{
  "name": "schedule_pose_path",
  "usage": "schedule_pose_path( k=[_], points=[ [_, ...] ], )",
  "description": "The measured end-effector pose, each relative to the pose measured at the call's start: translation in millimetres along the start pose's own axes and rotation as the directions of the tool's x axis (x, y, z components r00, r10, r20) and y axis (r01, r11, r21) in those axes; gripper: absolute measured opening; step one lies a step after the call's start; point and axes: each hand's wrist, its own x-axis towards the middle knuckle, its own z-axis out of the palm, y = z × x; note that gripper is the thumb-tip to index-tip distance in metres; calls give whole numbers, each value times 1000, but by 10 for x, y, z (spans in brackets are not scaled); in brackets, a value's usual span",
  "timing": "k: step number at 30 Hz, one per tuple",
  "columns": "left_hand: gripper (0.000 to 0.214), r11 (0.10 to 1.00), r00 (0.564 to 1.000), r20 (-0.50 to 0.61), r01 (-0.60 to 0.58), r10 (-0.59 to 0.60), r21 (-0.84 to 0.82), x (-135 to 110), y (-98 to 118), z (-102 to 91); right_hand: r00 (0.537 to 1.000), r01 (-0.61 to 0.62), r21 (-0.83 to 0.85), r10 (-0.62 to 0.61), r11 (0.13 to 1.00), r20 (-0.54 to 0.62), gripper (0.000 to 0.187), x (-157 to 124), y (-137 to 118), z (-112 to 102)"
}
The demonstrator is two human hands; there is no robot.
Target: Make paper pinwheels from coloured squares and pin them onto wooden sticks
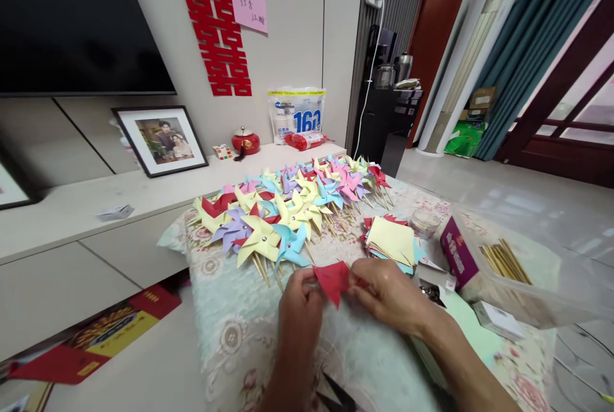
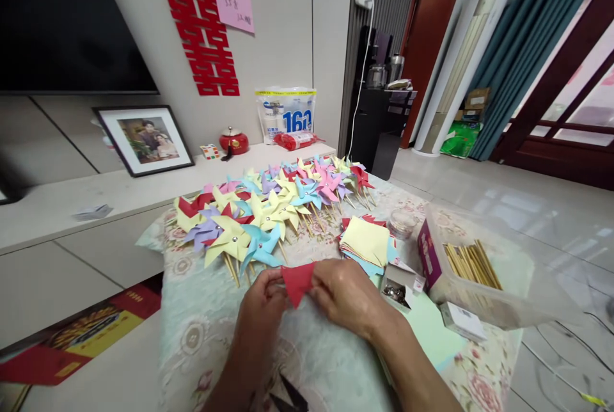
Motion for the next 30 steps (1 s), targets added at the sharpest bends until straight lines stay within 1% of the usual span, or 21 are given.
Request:
schedule_pose_path(
  k=[2,4,6,8,9,10,12,14,15,17,20,22,24,27,30],
  points=[
    [37,992,997,-31,-60,64,114,-113,-35,-97,992,-4,52,-3,999,127,13,4,-49,65],
    [43,970,988,-44,-138,150,201,-259,-87,-173,983,5,83,-21,997,183,13,9,-68,115],
    [49,927,960,-37,-257,277,274,-426,-158,-237,976,7,98,-28,995,214,13,12,-73,143],
    [65,846,915,-47,-349,400,402,-600,-242,-293,973,6,98,-29,995,229,14,9,-84,154],
    [74,809,904,-30,-367,427,460,-683,-288,-317,971,9,96,-31,995,236,14,5,-93,156],
    [79,768,887,-18,-390,462,508,-758,-333,-337,971,11,92,-33,996,237,15,0,-104,159],
    [81,693,853,43,-451,520,563,-879,-418,-361,971,13,94,-35,995,236,15,-8,-128,170],
    [78,625,824,117,-505,555,595,-944,-486,-365,968,11,123,-41,992,247,15,-9,-140,191],
    [76,596,815,146,-519,560,612,-955,-509,-361,965,8,148,-46,989,258,16,-7,-137,204],
    [72,554,811,165,-516,561,653,-939,-530,-345,953,-9,216,-57,976,296,14,2,-115,233],
    [63,533,820,125,-469,558,704,-855,-512,-325,929,-92,348,-45,933,367,8,21,-51,263],
    [59,546,836,118,-450,536,706,-788,-489,-335,930,-154,434,-18,888,367,10,33,-5,265],
    [60,541,834,166,-479,526,691,-728,-470,-366,944,-185,495,14,849,328,15,41,35,253],
    [62,483,795,249,-550,553,681,-662,-434,-420,956,-200,538,42,819,292,19,42,74,229],
    [51,380,728,278,-597,627,706,-632,-355,-418,941,-233,595,24,769,337,23,32,88,210]
  ],
)
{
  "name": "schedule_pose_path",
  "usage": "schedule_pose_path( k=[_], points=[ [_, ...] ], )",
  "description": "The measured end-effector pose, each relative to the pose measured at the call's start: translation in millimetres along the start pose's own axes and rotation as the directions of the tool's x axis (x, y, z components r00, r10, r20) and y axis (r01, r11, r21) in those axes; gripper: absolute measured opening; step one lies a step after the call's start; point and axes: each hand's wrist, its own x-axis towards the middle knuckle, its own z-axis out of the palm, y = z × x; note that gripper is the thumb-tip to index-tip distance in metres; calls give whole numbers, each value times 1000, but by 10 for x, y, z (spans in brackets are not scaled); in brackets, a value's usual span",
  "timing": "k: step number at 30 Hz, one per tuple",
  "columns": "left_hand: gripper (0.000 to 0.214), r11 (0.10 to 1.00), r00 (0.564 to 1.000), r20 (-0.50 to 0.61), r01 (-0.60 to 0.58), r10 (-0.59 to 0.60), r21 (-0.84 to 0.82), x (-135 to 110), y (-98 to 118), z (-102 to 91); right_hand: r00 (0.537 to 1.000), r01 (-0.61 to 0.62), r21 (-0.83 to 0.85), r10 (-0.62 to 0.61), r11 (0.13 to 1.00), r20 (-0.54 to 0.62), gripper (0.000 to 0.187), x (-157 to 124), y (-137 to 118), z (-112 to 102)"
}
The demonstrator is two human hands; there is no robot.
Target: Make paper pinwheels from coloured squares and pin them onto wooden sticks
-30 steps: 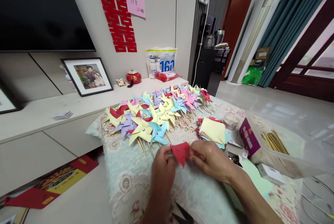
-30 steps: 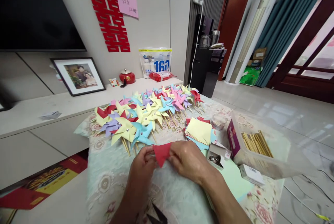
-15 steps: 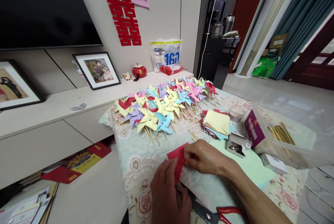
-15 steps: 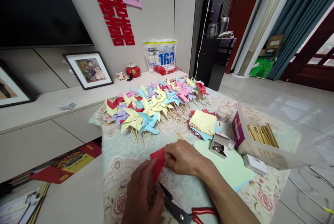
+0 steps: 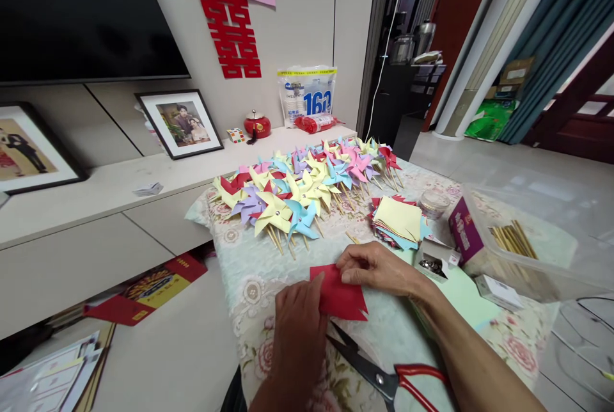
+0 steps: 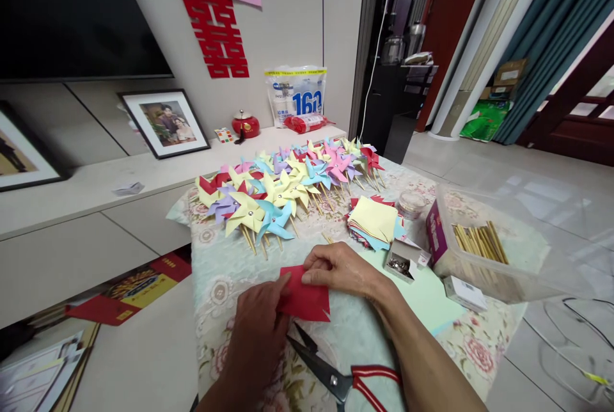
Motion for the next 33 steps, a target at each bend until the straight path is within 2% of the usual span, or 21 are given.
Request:
schedule_pose_path(
  k=[3,6,9,11,15,19,24,30,33],
  points=[
    [37,993,993,-71,-83,89,82,91,83,-28,998,-14,-7,14,1000,66,41,-24,-14,-17],
    [31,986,987,-94,-118,129,117,170,167,-31,996,0,-173,15,985,85,66,-60,-29,-35],
    [32,993,991,-91,-96,103,74,222,198,-9,994,5,-288,27,958,105,89,-93,-28,-35],
    [36,998,993,-97,-63,63,5,243,186,14,993,-13,-330,50,944,104,97,-101,-20,-22],
    [43,988,995,-83,47,-60,-146,256,110,55,994,-66,-395,96,916,58,92,-85,0,-1],
    [58,959,989,66,146,-134,-243,252,-2,68,997,-71,-423,75,903,-8,81,-71,23,-11],
    [52,934,966,138,249,-219,-258,281,-74,59,997,-80,-372,70,925,-40,82,-54,47,-19],
    [49,889,904,218,410,-368,-204,402,17,17,988,-148,-364,151,920,-20,82,-7,102,-47],
    [50,886,892,241,428,-383,-177,468,38,13,984,-171,-378,178,910,-17,82,-5,101,-59]
  ],
)
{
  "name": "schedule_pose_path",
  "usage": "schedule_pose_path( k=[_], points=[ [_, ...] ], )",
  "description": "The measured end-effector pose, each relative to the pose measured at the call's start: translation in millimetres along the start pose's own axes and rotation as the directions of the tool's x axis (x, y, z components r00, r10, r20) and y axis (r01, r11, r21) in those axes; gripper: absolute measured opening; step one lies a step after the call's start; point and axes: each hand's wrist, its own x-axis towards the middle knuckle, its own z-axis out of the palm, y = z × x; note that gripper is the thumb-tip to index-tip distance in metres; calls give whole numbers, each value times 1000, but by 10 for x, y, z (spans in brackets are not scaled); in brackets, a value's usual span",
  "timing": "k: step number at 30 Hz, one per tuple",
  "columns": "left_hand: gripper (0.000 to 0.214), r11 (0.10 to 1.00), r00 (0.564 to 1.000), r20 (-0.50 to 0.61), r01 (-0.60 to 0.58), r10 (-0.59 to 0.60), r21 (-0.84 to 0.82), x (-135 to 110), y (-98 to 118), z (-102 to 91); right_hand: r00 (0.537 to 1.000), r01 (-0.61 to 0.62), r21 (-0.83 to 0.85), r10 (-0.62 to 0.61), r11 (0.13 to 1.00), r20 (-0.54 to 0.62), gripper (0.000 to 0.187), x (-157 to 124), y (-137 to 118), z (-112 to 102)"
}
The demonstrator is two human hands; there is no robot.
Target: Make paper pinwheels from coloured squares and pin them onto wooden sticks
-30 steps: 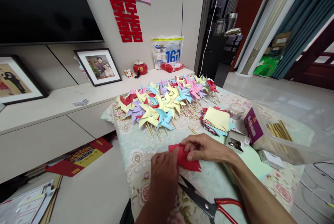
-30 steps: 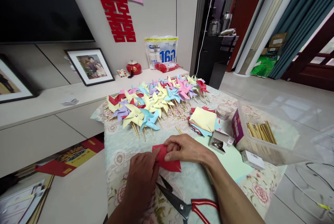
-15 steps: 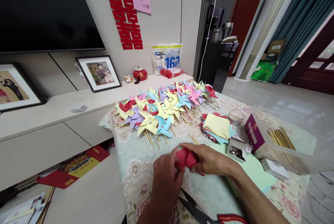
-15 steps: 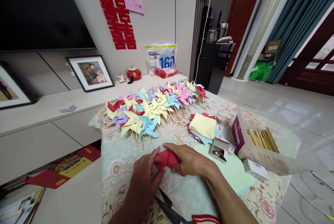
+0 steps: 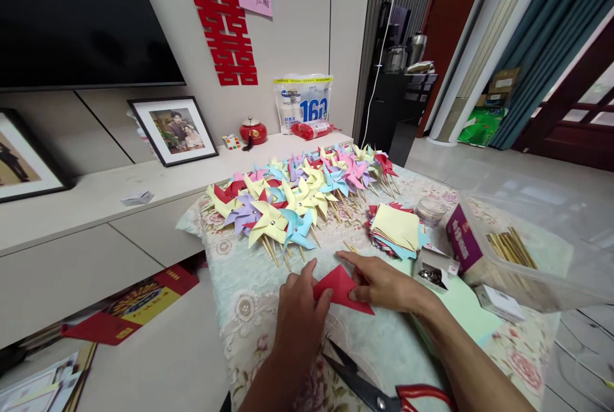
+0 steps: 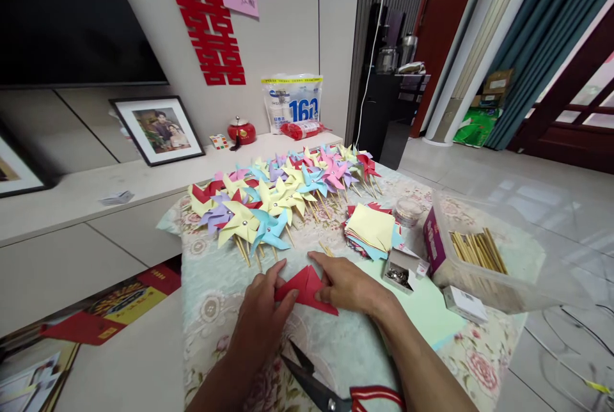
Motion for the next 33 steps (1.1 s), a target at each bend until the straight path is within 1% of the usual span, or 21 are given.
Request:
schedule_pose_path(
  k=[3,6,8,12,15,18,19,21,22,24,27,28,29,31,32,33],
  points=[
    [50,998,999,-9,-47,47,32,39,-14,23,1000,-9,-33,9,999,-11,81,-7,-5,-5],
    [46,985,988,-56,-142,147,93,53,-64,84,999,-31,-59,29,998,-37,81,-6,-1,1],
    [43,968,970,-96,-208,223,143,51,-93,132,997,-63,-83,59,995,-51,80,0,4,8],
    [42,912,914,-191,-300,359,281,35,-92,190,994,-97,-145,88,985,-68,81,9,11,19],
    [35,864,868,-222,-348,443,363,8,-62,183,993,-104,-191,93,976,-66,82,4,2,28],
    [15,811,820,-200,-435,537,392,-59,-51,158,991,-128,-234,115,964,-67,84,-5,-26,40],
    [12,788,800,-184,-473,572,393,-94,-54,149,990,-134,-249,120,959,-69,84,-6,-35,43],
    [13,748,763,-146,-543,629,382,-180,-62,135,990,-138,-281,121,950,-76,84,-5,-50,47],
    [17,736,752,-131,-568,646,369,-227,-64,129,990,-135,-297,116,945,-80,83,-3,-55,47],
    [25,743,756,-119,-580,644,334,-315,-60,118,991,-129,-324,107,937,-83,82,-4,-61,43],
    [29,783,793,-114,-548,599,295,-412,-33,107,989,-138,-334,112,932,-97,80,-17,-84,32],
    [29,792,803,-109,-538,586,287,-432,-24,106,988,-137,-321,105,937,-117,75,-23,-100,31],
    [30,799,812,-101,-531,575,284,-447,-17,107,986,-127,-298,88,946,-140,65,-29,-119,34],
    [32,804,820,-91,-522,565,284,-466,-10,113,985,-72,-230,34,971,-168,36,-34,-163,51],
    [32,805,823,-86,-520,562,286,-470,-10,117,986,-42,-194,9,980,-164,22,-32,-184,66],
    [32,805,824,-85,-517,560,290,-473,-12,123,989,-20,-169,-5,985,-144,13,-27,-202,84]
  ],
)
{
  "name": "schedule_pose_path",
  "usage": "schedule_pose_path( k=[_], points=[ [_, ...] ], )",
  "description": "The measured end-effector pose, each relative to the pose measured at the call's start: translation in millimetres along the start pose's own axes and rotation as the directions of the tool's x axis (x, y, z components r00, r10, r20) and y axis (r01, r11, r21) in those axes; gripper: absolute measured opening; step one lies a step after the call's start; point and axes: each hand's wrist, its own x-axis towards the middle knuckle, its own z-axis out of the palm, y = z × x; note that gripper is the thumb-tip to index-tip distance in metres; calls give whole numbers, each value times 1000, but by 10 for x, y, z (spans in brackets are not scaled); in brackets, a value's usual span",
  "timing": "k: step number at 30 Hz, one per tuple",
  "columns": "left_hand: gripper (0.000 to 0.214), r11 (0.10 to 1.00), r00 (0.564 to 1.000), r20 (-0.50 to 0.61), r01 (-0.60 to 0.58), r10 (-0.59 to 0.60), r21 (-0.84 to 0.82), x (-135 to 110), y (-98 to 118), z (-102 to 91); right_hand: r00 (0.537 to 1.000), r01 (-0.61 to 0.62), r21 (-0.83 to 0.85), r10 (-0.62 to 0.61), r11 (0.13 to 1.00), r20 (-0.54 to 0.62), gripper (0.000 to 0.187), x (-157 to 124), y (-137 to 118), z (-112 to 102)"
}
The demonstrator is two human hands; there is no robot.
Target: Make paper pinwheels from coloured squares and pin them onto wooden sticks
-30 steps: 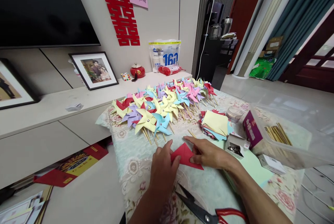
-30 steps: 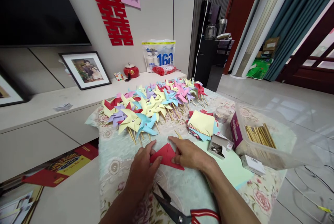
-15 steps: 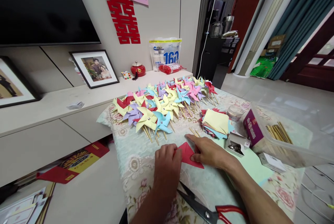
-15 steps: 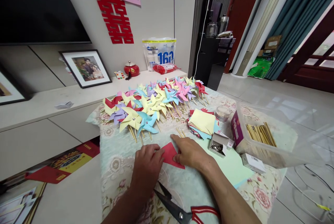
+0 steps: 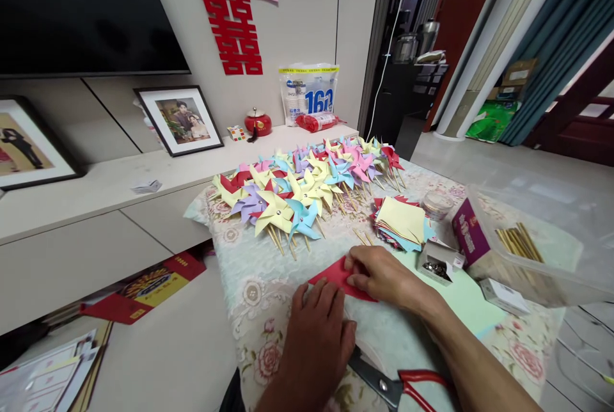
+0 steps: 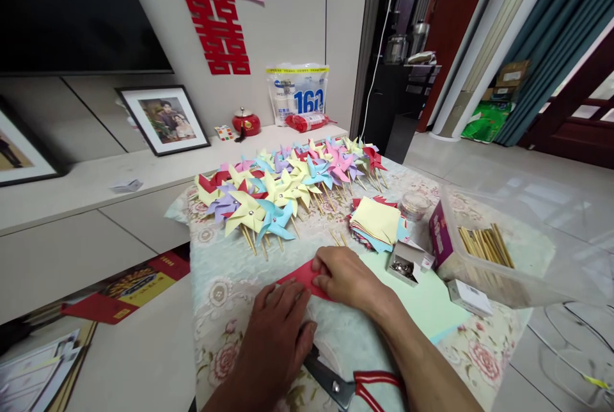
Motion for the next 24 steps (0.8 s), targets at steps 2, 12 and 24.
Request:
schedule_pose_path(
  k=[2,12,24],
  points=[
    [30,1000,1000,-7,1,-1,3,-5,2,11,999,11,14,-12,1000,52,7,13,-28,35],
    [32,1000,1000,-8,9,-9,26,-23,26,23,992,-63,-49,68,997,106,9,62,-19,69],
    [30,986,998,-16,70,-68,153,-66,44,2,978,-110,-117,128,987,162,15,23,2,-24]
  ],
)
